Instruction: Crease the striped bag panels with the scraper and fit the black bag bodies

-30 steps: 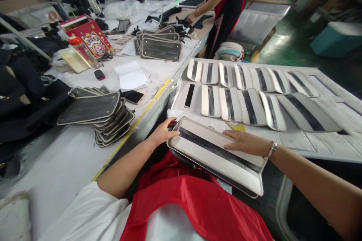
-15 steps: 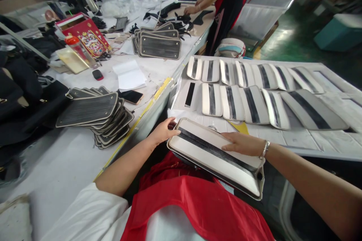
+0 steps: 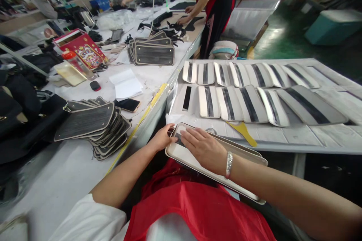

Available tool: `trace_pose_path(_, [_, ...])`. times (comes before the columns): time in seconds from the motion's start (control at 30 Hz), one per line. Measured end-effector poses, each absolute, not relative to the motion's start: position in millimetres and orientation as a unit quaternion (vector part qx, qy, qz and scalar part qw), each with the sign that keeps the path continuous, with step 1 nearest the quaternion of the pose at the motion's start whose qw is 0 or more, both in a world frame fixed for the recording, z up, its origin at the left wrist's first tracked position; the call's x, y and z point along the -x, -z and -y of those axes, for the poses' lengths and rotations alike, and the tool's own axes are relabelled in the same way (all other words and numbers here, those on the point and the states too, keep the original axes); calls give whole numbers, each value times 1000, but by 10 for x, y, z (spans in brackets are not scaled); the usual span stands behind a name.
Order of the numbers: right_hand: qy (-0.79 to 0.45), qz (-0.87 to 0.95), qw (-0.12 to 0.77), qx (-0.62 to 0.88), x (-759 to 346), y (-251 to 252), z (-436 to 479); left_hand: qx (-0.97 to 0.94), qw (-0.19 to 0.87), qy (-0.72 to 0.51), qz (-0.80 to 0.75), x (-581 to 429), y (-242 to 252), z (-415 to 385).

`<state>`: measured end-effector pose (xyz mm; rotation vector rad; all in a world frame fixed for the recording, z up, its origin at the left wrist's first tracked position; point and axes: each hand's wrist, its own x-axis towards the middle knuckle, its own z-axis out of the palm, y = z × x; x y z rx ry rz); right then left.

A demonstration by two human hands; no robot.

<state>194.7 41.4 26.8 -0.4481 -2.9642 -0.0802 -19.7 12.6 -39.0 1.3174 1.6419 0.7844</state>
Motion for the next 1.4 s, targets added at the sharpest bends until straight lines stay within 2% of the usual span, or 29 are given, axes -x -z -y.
trace_pose_path(0.1, [-4, 982, 111, 154, -1814, 84, -455, -532, 415, -316, -667, 188, 364, -119])
trace_pose_path(0.23, [-33, 976, 121, 180, -1798, 328, -461, -538, 402, -314, -671, 188, 316, -95])
trace_pose_path(0.37, [-49, 975, 116, 180, -1800, 322, -470, -545, 395, -316, -669, 204, 282, -82])
trace_pose_path(0.53, [-58, 978, 100, 176, -1792, 288, -506, -500, 508, -317, -626, 229, 264, -66])
trace_pose_path(0.8, [-53, 977, 96, 181, -1824, 260, -479, -425, 618, -289, -595, 313, 273, -79])
trace_pose_path(1.03, [-54, 977, 95, 181, -1809, 272, -486, -481, 597, -210, -607, 376, 310, -90])
trace_pose_path(1.2, [-53, 978, 92, 177, -1828, 254, -490, -512, 577, -261, -581, 388, 387, -68])
trace_pose_path(1.4, [-52, 978, 94, 181, -1824, 270, -493, -449, 603, -305, -584, 374, 396, -29])
